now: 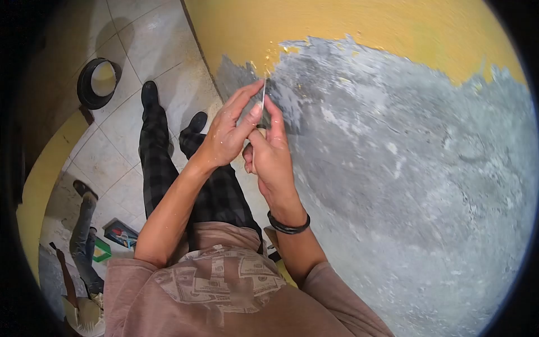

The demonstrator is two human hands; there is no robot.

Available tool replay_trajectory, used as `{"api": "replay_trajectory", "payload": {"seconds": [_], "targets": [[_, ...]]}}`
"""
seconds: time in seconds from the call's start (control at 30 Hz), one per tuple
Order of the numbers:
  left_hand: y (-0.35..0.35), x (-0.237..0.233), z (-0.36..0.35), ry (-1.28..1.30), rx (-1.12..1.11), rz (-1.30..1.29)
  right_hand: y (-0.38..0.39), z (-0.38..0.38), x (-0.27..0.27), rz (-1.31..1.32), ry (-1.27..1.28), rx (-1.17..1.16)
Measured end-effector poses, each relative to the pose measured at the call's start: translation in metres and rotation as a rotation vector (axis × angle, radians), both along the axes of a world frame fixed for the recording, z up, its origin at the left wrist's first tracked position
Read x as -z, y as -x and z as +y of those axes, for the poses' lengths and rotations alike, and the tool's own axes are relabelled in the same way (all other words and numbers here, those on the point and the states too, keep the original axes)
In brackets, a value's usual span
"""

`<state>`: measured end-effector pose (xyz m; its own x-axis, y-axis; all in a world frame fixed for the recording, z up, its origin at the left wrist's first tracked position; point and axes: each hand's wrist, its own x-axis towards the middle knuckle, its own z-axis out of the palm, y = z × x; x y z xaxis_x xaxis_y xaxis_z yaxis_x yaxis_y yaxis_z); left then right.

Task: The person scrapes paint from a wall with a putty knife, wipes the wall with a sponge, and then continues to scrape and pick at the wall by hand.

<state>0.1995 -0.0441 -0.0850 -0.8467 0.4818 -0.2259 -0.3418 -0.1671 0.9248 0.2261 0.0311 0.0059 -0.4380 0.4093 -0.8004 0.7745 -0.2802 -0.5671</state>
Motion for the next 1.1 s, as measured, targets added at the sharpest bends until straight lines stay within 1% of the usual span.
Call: {"api": "replay_trajectory", "payload": {"seconds": [0.03, 0.13, 0.2, 0.27, 0.37, 0.43, 0.5, 0.57, 0.63, 0.7, 0.77, 0.8, 0.87, 0.97, 1.03, 1.1], "targets": [[0.002, 0.002, 0.001, 0.011, 0.014, 0.045, 0.001, 0.000, 0.000, -0.001, 0.003, -0.008], [-0.001, 0.001, 0.006, -0.018, -0.037, 0.033, -0.002, 0.003, -0.002, 0.061, 0.064, 0.125], [-0.003, -0.007, 0.008, -0.022, -0.074, 0.030, -0.006, 0.005, -0.005, 0.054, 0.051, 0.094], [-0.003, -0.015, 0.010, -0.033, -0.079, -0.029, -0.006, 0.005, -0.007, 0.066, 0.012, 0.092], [-0.006, -0.016, 0.012, -0.008, -0.037, -0.004, -0.003, 0.009, -0.016, 0.012, -0.044, 0.030], [-0.002, -0.014, 0.014, -0.026, -0.064, -0.008, 0.004, 0.009, -0.012, -0.007, -0.077, 0.032], [0.008, -0.012, 0.011, -0.083, -0.053, -0.166, 0.012, 0.006, -0.005, -0.029, -0.110, 0.020], [0.007, -0.006, 0.011, -0.126, -0.071, -0.191, 0.015, -0.006, -0.011, -0.058, -0.146, 0.033], [0.006, -0.008, 0.010, -0.072, -0.072, -0.019, 0.019, -0.016, -0.014, -0.081, -0.209, 0.065], [0.011, -0.006, 0.007, -0.074, -0.058, -0.060, 0.020, -0.023, -0.006, -0.065, -0.213, 0.091], [0.015, -0.004, 0.003, -0.118, -0.028, -0.106, 0.023, -0.030, -0.004, -0.053, -0.188, 0.219], [0.019, -0.008, 0.000, -0.123, -0.030, -0.104, 0.027, -0.030, -0.015, -0.073, -0.174, 0.216], [0.021, -0.012, 0.000, -0.126, 0.029, -0.132, 0.030, -0.024, -0.012, -0.079, -0.183, 0.201], [0.026, -0.007, 0.000, -0.131, 0.003, -0.211, 0.031, -0.026, -0.008, -0.093, -0.199, 0.172], [0.023, -0.009, 0.000, -0.157, 0.010, -0.184, 0.033, -0.037, -0.015, -0.094, -0.239, 0.187], [0.022, -0.009, -0.001, -0.188, 0.030, -0.184, 0.028, -0.036, -0.010, -0.099, -0.248, 0.202]]}}
